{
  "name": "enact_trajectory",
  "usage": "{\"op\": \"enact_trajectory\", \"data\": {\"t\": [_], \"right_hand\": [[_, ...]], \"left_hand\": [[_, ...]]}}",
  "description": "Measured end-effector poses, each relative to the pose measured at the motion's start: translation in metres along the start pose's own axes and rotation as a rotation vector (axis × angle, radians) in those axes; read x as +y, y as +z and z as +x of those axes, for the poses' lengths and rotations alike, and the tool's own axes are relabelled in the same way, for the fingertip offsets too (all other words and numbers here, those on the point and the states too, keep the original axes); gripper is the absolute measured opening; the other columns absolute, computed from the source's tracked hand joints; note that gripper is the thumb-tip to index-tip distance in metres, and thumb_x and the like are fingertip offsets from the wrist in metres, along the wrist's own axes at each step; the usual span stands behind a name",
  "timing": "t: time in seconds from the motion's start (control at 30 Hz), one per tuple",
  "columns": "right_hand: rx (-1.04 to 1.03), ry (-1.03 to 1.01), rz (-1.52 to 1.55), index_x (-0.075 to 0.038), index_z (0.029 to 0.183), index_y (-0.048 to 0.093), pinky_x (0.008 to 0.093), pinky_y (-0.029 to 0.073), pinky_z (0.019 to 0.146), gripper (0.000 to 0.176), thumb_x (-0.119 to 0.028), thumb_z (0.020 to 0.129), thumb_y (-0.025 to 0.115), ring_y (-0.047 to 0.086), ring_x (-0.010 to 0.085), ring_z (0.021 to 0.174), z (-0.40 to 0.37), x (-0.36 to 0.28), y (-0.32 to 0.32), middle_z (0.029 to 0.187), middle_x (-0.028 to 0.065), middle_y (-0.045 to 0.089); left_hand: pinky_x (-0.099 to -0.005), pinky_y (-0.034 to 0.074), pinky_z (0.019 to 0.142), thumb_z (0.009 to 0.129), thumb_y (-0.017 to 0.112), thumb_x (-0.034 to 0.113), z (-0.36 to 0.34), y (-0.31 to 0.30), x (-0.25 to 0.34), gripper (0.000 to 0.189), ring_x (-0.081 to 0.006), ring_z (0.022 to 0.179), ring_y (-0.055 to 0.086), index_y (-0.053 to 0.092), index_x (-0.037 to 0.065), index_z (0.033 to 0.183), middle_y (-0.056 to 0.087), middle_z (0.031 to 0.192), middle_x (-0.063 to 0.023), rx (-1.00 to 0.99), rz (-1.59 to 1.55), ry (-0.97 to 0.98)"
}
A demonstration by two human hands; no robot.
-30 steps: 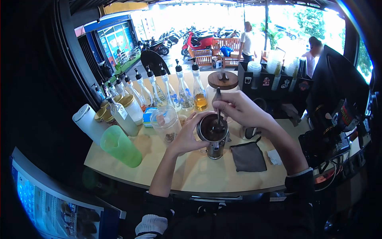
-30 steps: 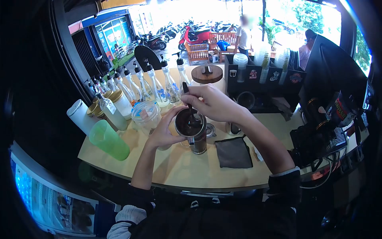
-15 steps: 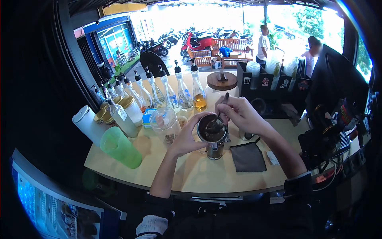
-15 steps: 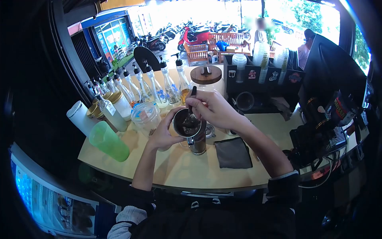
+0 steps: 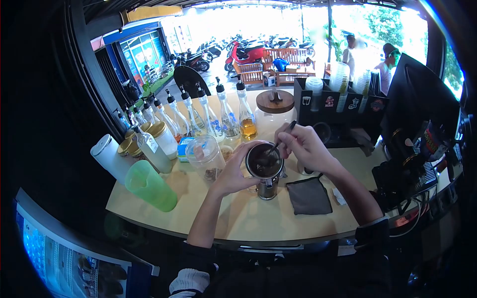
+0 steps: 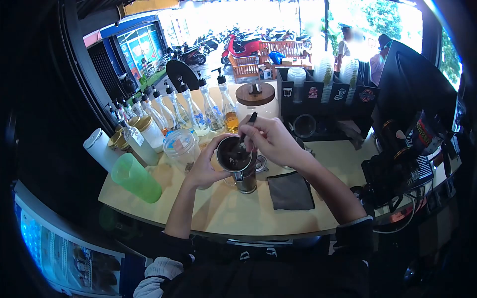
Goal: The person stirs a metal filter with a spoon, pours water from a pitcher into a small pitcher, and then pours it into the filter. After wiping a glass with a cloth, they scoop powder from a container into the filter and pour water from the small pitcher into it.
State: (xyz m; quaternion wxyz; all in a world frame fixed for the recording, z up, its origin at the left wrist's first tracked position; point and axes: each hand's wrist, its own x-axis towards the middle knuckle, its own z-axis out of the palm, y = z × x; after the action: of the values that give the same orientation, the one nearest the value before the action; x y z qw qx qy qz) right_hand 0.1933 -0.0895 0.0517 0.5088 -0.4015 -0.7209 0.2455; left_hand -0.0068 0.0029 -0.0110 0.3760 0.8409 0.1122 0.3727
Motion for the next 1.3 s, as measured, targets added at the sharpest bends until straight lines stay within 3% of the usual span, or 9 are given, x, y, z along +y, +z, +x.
{"op": "enact_trajectory", "data": {"t": [0.2, 0.47, 0.63, 0.73, 0.9, 1.0, 1.07, 1.23, 1.3], "right_hand": [[0.082, -0.017, -0.045, 0.005, 0.091, 0.057, 0.0233, 0.047, 0.055, 0.020, -0.011, 0.097, 0.046, 0.055, 0.0063, 0.057, -0.003, -0.002, -0.004, 0.063, 0.0028, 0.057], [-0.114, 0.076, -0.025, 0.005, 0.091, 0.059, 0.0260, 0.046, 0.056, 0.022, -0.013, 0.095, 0.048, 0.055, 0.0086, 0.057, 0.005, -0.003, -0.005, 0.061, 0.0051, 0.057], [-0.150, 0.031, -0.237, 0.004, 0.088, 0.059, 0.0249, 0.046, 0.057, 0.021, -0.014, 0.095, 0.051, 0.056, 0.0076, 0.060, 0.018, -0.006, -0.014, 0.066, 0.0036, 0.057], [-0.284, -0.037, -0.394, 0.005, 0.088, 0.060, 0.0290, 0.047, 0.058, 0.020, -0.013, 0.092, 0.053, 0.059, 0.0142, 0.059, 0.023, -0.018, -0.010, 0.068, 0.0117, 0.061], [-0.241, -0.093, -0.393, 0.004, 0.093, 0.061, 0.0325, 0.048, 0.060, 0.022, -0.016, 0.092, 0.053, 0.061, 0.0203, 0.063, 0.034, -0.015, -0.008, 0.071, 0.0158, 0.062], [-0.383, -0.170, -0.382, 0.004, 0.094, 0.062, 0.0341, 0.047, 0.063, 0.023, -0.016, 0.092, 0.052, 0.061, 0.0254, 0.065, 0.036, -0.025, -0.005, 0.072, 0.0168, 0.061], [-0.334, -0.102, -0.361, 0.005, 0.095, 0.061, 0.0348, 0.047, 0.064, 0.020, -0.012, 0.091, 0.051, 0.058, 0.0306, 0.067, 0.037, -0.029, -0.005, 0.073, 0.0176, 0.060], [-0.469, -0.071, -0.319, 0.003, 0.094, 0.061, 0.0392, 0.047, 0.069, 0.022, -0.016, 0.092, 0.050, 0.061, 0.0340, 0.074, 0.036, -0.025, 0.002, 0.077, 0.0188, 0.062], [-0.298, -0.056, -0.229, 0.004, 0.093, 0.061, 0.0388, 0.047, 0.069, 0.022, -0.016, 0.093, 0.050, 0.060, 0.0338, 0.072, 0.035, -0.030, 0.001, 0.075, 0.0188, 0.061]], "left_hand": [[-0.0389, 0.034, 0.105, 0.059, 0.080, 0.020, 0.001, 0.002, 0.001, 0.079, -0.0243, 0.118, 0.049, 0.046, 0.011, 0.130, 0.053, 0.123, -0.0094, 0.011, 0.058, 0.020], [-0.0538, 0.010, 0.113, 0.059, 0.078, 0.028, 0.003, -0.001, 0.008, 0.086, -0.0209, 0.117, 0.055, 0.039, 0.016, 0.135, 0.060, 0.120, -0.0049, -0.079, 0.284, 0.020], [-0.0537, 0.010, 0.113, 0.060, 0.078, 0.029, 0.005, 0.000, 0.007, 0.086, -0.0215, 0.117, 0.055, 0.038, 0.015, 0.135, 0.061, 0.118, -0.0059, -0.100, 0.352, 0.072], [-0.0537, 0.010, 0.113, 0.060, 0.078, 0.029, 0.005, 0.000, 0.001, 0.086, -0.0222, 0.117, 0.055, 0.038, 0.012, 0.135, 0.061, 0.117, -0.0071, -0.105, 0.359, 0.071], [-0.0539, 0.011, 0.113, 0.060, 0.077, 0.029, 0.003, 0.002, 0.003, 0.086, -0.0230, 0.114, 0.056, 0.038, 0.008, 0.133, 0.063, 0.112, -0.0089, -0.073, 0.344, 0.086], [-0.0541, 0.012, 0.113, 0.060, 0.077, 0.030, 0.005, 0.001, 0.001, 0.084, -0.0236, 0.112, 0.057, 0.039, 0.008, 0.132, 0.064, 0.109, -0.0098, -0.084, 0.287, 0.072], [-0.0404, 0.030, 0.106, 0.060, 0.082, 0.026, 0.003, -0.001, 0.002, 0.081, -0.0311, 0.126, 0.039, 0.044, 0.002, 0.129, 0.044, 0.130, -0.0161, -0.108, 0.303, 0.024], [-0.0407, 0.030, 0.106, 0.060, 0.082, 0.025, 0.001, 0.000, 0.001, 0.082, -0.0315, 0.127, 0.038, 0.044, 0.002, 0.128, 0.043, 0.131, -0.0170, -0.109, 0.329, 0.008], [-0.0407, 0.030, 0.106, 0.060, 0.082, 0.025, 0.000, -0.001, 0.001, 0.082, -0.0316, 0.128, 0.038, 0.044, 0.002, 0.129, 0.043, 0.131, -0.0172, -0.097, 0.313, 0.005]]}}
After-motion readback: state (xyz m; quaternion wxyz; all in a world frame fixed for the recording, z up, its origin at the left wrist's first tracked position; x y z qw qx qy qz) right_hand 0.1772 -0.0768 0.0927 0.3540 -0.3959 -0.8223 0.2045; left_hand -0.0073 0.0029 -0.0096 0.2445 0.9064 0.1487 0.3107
